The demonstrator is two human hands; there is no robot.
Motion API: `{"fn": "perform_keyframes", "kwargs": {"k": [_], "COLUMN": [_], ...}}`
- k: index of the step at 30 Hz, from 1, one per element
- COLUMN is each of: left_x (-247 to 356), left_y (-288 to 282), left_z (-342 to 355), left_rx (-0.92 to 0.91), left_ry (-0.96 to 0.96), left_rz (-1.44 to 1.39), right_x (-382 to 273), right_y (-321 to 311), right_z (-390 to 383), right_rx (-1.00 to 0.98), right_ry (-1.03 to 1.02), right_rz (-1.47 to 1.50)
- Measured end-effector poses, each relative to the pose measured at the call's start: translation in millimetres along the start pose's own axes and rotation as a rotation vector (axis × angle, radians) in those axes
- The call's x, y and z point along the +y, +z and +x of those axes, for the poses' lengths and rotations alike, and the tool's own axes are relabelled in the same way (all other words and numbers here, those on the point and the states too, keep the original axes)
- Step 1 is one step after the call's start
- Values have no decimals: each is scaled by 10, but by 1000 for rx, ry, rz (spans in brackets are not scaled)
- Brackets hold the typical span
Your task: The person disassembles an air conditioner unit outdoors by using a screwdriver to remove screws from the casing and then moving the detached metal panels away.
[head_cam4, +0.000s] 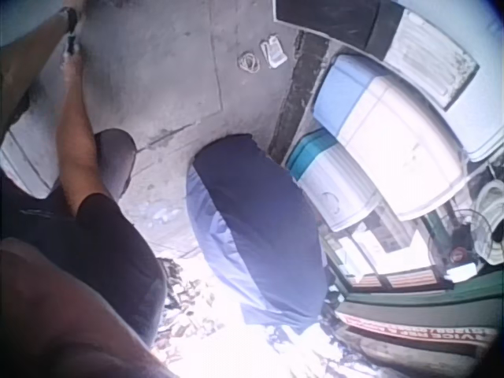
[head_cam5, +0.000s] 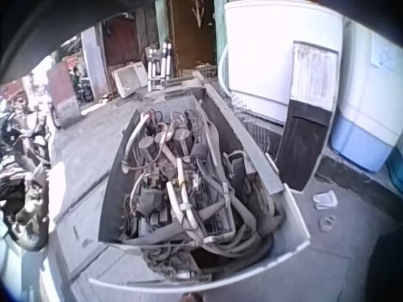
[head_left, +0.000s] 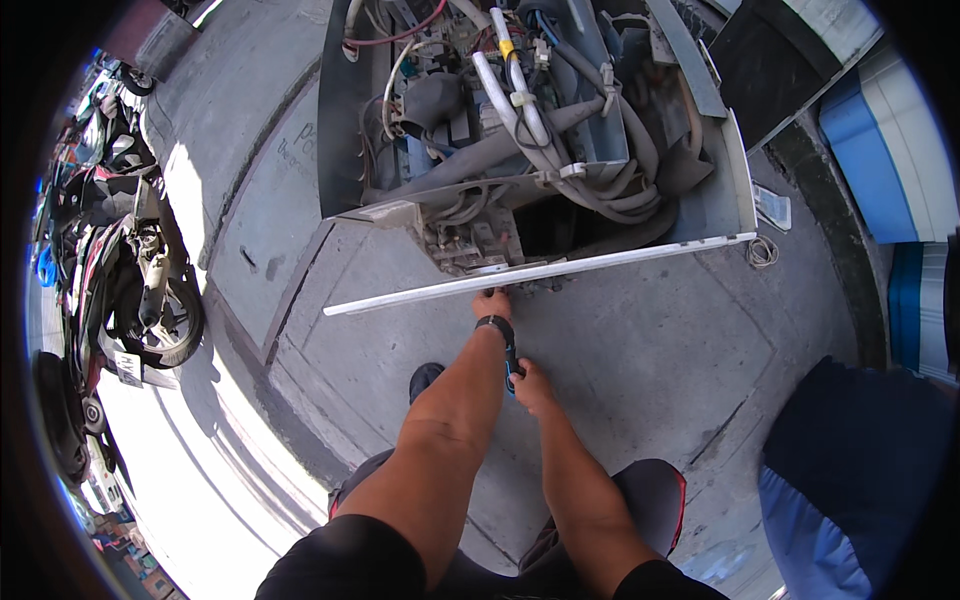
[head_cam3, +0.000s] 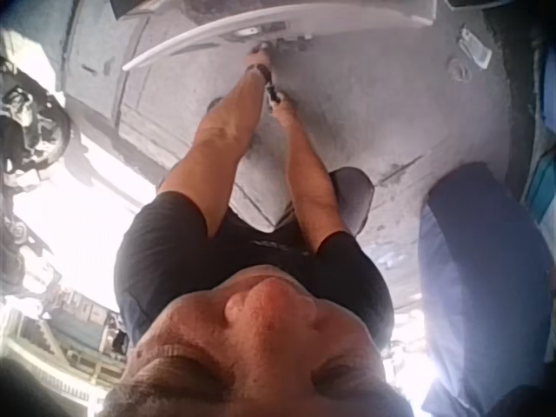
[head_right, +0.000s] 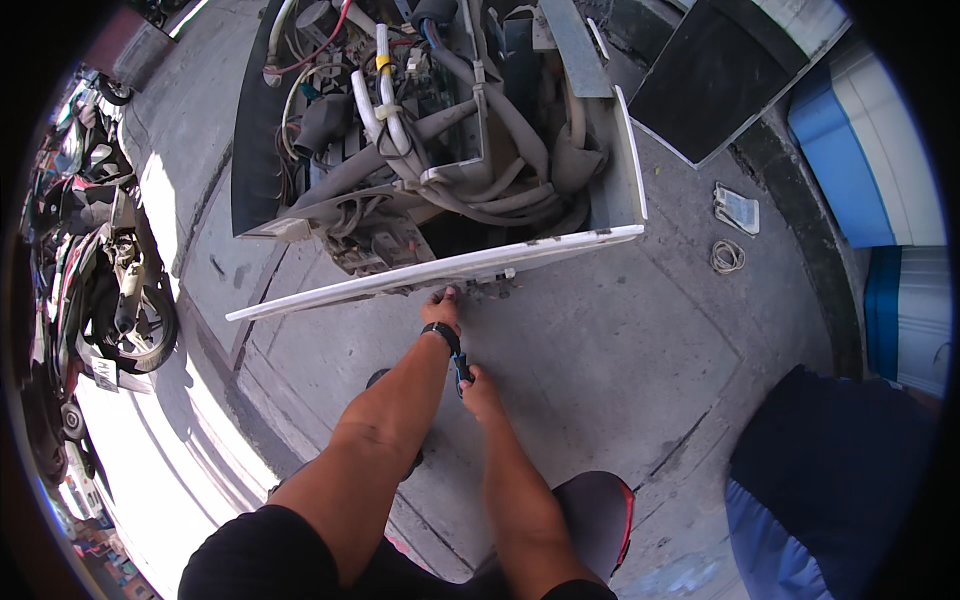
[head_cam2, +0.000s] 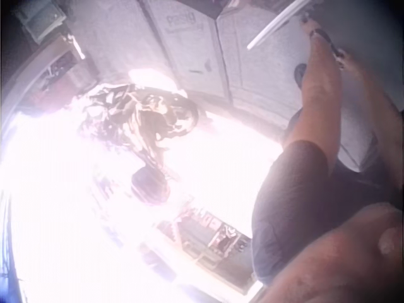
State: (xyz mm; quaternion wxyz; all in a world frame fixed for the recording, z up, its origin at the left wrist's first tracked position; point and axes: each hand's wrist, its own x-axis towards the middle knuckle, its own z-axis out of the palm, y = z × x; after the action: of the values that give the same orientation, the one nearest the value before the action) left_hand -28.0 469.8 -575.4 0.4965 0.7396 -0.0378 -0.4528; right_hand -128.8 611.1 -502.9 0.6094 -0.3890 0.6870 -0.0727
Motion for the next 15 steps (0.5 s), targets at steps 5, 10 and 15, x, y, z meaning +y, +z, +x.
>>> {"fn": "perform_keyframes", "kwargs": {"k": [5,10,15], "left_x": [-25,151,146], "left_y": [-168,69,-64], "left_z": [20,-123,-132], "left_rx": [-79,-162,-148], "left_ry": [-145,-184,-189], "left_rz": [-95,-178,-153], "right_x": [-200,114,-106], "right_y": [241,-208,83], "right_z": [-244,153,-168], "right_rx": [289,-149,250], "right_ry": [-44,41,-49], "right_rz": [-421,-152,-369]}}
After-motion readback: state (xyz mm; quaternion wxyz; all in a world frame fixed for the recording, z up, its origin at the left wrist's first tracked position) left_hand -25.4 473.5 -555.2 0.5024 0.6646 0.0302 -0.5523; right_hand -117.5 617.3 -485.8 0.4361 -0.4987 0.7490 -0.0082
